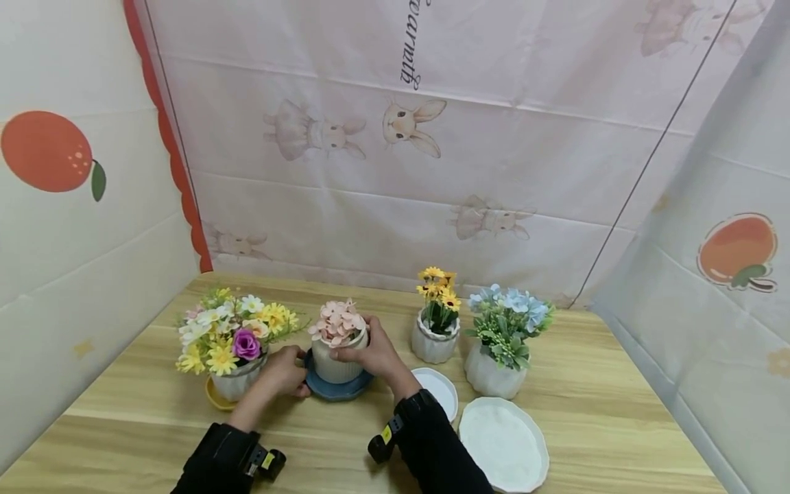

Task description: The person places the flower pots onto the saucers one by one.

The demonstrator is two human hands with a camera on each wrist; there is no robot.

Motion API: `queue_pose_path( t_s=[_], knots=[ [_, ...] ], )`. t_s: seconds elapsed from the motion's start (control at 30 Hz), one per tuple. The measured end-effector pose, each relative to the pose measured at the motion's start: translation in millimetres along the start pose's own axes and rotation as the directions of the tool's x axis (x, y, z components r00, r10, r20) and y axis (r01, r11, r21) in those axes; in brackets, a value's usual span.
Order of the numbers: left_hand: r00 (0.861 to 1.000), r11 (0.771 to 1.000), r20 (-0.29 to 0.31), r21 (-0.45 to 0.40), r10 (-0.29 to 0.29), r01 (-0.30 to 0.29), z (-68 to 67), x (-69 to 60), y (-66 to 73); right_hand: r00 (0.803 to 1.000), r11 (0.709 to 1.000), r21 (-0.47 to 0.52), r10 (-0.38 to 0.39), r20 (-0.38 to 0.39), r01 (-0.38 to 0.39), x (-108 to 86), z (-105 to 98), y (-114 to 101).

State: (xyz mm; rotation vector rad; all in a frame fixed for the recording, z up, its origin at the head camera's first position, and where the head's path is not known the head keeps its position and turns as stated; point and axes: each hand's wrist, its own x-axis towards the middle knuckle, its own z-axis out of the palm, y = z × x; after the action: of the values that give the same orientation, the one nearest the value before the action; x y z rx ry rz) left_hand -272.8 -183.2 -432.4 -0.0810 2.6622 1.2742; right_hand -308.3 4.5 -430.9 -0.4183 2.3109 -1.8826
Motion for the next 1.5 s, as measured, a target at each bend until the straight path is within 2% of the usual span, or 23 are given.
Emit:
queue_pose_path(
  t_s=[0.27, 0.43, 0.57, 0.67, 0.97, 1.1, 1.2, 1.33, 1.43, 1.5],
  knots=[
    [0.999, 0.992, -0.023, 0.118, 0.049, -0.046, -2.0, -0.9, 2.5, 1.000, 1.000, 0.017, 0.018, -0.005, -0.018, -2.7, -1, 1],
    [1.000, 0.991, -0.010, 0.130, 0.028, -0.027, -1.7, 0.1, 2.1, 1.000, 1.000, 0.007, 0.020, -0.019, -0.020, -2.5, -1, 3],
    [0.999, 0.988, 0.000, 0.146, 0.042, -0.042, -2.1, -0.2, 1.9, 1.000, 1.000, -0.002, 0.026, -0.014, -0.026, -3.2, 0, 3],
    [0.999, 0.990, 0.005, 0.136, 0.042, -0.043, -2.7, -1.6, 2.5, 1.000, 0.999, -0.016, 0.030, -0.007, -0.030, -4.9, 0, 1],
    [0.999, 1.000, 0.045, 0.008, -0.008, 0.008, -3.1, -3.4, 4.3, 0.999, 0.998, -0.053, 0.034, -0.019, -0.035, -7.1, 2, -1],
    [0.998, 1.000, 0.055, 0.014, 0.009, -0.010, -3.0, -5.1, 6.7, 0.999, 0.990, -0.133, 0.041, -0.010, -0.042, -9.1, 0, -6],
    [0.996, 0.990, 0.047, 0.118, 0.070, -0.075, -2.8, -5.4, 12.7, 1.000, 0.964, -0.266, 0.028, 0.001, -0.027, -9.7, -6, -9],
    [0.982, 0.951, 0.085, 0.247, 0.171, -0.187, -0.8, -8.9, 20.3, 1.000, 0.906, -0.423, -0.001, 0.013, 0.007, -12.1, -15, -14],
    [0.978, 0.922, 0.102, 0.328, 0.183, -0.207, -1.2, -15.4, 23.6, 0.999, 0.859, -0.511, -0.013, 0.036, 0.030, -16.4, -18, -19],
    [0.981, 0.885, 0.079, 0.423, 0.176, -0.193, -3.3, -20.6, 25.3, 0.999, 0.819, -0.572, -0.006, 0.050, 0.034, -20.2, -19, -24]
  ],
)
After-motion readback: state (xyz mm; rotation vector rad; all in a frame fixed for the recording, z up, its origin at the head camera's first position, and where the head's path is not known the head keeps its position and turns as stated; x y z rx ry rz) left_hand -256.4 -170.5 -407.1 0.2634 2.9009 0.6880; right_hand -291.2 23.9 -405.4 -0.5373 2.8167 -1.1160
